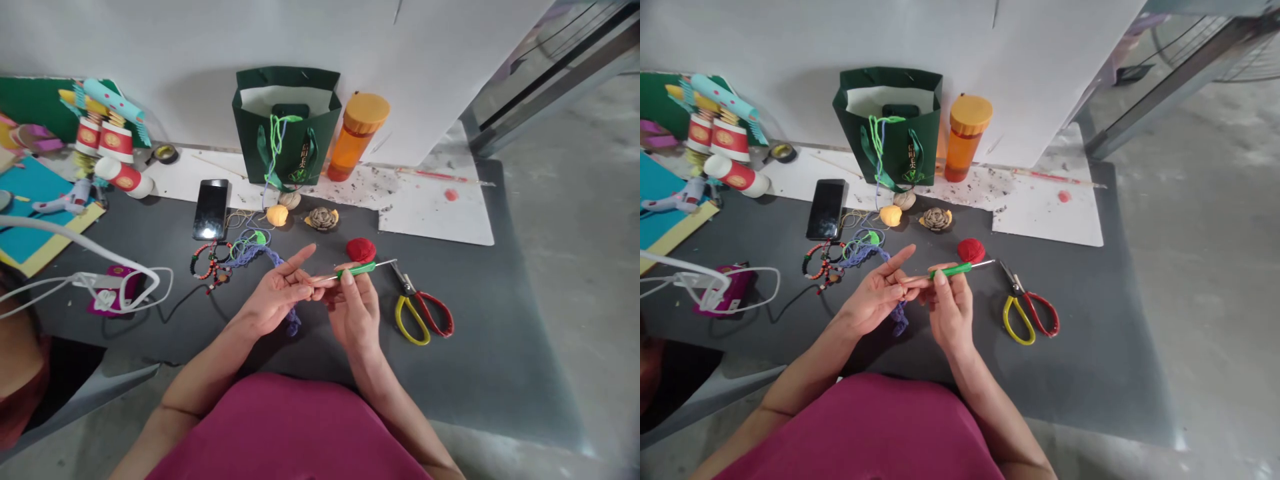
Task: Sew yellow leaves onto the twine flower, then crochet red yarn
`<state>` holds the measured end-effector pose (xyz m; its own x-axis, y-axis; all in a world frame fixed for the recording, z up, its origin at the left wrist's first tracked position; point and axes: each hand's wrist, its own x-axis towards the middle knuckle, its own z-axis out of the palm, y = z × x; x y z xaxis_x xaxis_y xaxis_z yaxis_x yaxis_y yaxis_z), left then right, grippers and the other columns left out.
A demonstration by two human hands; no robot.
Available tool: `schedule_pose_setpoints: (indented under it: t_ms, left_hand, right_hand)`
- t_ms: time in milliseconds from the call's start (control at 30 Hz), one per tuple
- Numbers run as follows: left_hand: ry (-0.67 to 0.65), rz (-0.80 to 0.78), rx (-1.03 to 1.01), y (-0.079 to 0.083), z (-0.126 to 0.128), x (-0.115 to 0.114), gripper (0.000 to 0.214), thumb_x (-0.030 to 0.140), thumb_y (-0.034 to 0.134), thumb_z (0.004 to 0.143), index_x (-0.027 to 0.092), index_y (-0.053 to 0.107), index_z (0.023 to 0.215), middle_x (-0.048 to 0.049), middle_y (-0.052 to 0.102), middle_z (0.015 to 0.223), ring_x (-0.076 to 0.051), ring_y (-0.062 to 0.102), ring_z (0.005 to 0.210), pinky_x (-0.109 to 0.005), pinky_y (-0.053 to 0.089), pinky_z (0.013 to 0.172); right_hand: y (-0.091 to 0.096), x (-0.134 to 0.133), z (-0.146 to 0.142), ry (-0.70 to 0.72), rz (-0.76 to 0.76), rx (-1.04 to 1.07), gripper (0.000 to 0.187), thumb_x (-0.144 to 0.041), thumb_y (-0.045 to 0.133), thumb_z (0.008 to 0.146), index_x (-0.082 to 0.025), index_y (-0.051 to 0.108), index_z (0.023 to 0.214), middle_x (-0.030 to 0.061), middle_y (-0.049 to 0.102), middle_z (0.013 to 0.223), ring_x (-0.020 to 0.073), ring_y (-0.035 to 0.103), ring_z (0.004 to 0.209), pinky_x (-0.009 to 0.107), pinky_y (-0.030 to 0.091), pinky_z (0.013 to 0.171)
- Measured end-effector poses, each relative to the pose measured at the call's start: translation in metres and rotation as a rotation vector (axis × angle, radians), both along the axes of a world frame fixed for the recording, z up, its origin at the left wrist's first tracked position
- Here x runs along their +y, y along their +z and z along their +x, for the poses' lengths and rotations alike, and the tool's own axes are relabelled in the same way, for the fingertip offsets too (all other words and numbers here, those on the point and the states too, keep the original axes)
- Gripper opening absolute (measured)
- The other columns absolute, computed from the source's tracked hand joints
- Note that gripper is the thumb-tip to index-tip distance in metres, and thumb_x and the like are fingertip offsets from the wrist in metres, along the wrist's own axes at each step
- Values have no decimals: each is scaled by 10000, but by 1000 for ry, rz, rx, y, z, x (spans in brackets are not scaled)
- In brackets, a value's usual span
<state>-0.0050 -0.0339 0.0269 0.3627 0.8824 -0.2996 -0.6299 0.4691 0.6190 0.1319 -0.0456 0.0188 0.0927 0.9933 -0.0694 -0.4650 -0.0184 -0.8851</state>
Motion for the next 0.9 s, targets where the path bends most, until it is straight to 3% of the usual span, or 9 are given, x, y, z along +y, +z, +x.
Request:
schedule_pose_setpoints:
  t_ms: [133, 267, 367, 600, 667, 733, 900]
  left_hand:
    - [26, 23, 84, 2, 2, -2, 647, 195, 921, 659, 291, 737, 1272, 53, 667, 746, -86, 606, 698, -262, 480, 753]
    - [84, 33, 107, 1, 1, -1, 539, 321, 920, 676, 285, 779, 1195, 35, 699, 801, -84, 627, 763, -226, 478, 757]
    - [139, 21, 145, 1, 3, -1, 512, 277, 932, 657, 272, 793, 1149, 45, 694, 771, -65, 605, 712, -207, 476, 709]
    - [193, -48, 110, 3, 7, -4, 763, 189, 928, 646, 240, 667, 1362, 82, 655, 654, -60, 593, 623, -192, 449, 619]
    - [161, -70, 59, 2, 7, -4, 788, 184, 925, 652, 223, 643, 1387, 97, 629, 619, -58, 592, 612, -200, 465, 661]
    - [136, -87, 30, 1, 6, -4, 811, 183, 924, 651, 222, 627, 1404, 109, 608, 595, -65, 603, 617, -215, 479, 699]
    - [129, -98, 58, 1, 4, -3, 866, 182, 920, 656, 220, 582, 1453, 109, 615, 607, -62, 605, 620, -219, 459, 677]
  right_hand:
    - [-6, -2, -5, -44, 64, -38, 217, -435, 772, 873, -244, 671, 893, -20, 778, 733, 135, 670, 540, 269, 524, 522]
    - [-13, -3, -1, -71, 139, -149, 87, -335, 709, 945, -252, 689, 960, -23, 783, 768, 124, 683, 584, 253, 520, 545]
    - [-13, -4, 3, -75, 239, -267, 44, -273, 664, 976, -258, 697, 999, -9, 801, 850, 127, 704, 614, 261, 542, 561]
    - [-10, -5, 4, -207, 674, -762, 259, -100, 682, 917, -284, 727, 1095, 52, 827, 1062, 209, 781, 835, 375, 621, 698]
    - [-9, -6, 2, -240, 649, -745, 239, -99, 695, 910, -278, 740, 1062, 50, 830, 1036, 208, 784, 855, 369, 625, 716]
    - [-9, -8, 1, -247, 532, -663, 168, -146, 668, 942, -267, 738, 1036, 36, 830, 959, 197, 781, 808, 356, 628, 704]
    - [-9, -12, -1, -287, 327, -581, 81, -291, 589, 1007, -244, 655, 1009, 19, 801, 866, 149, 720, 589, 288, 557, 535]
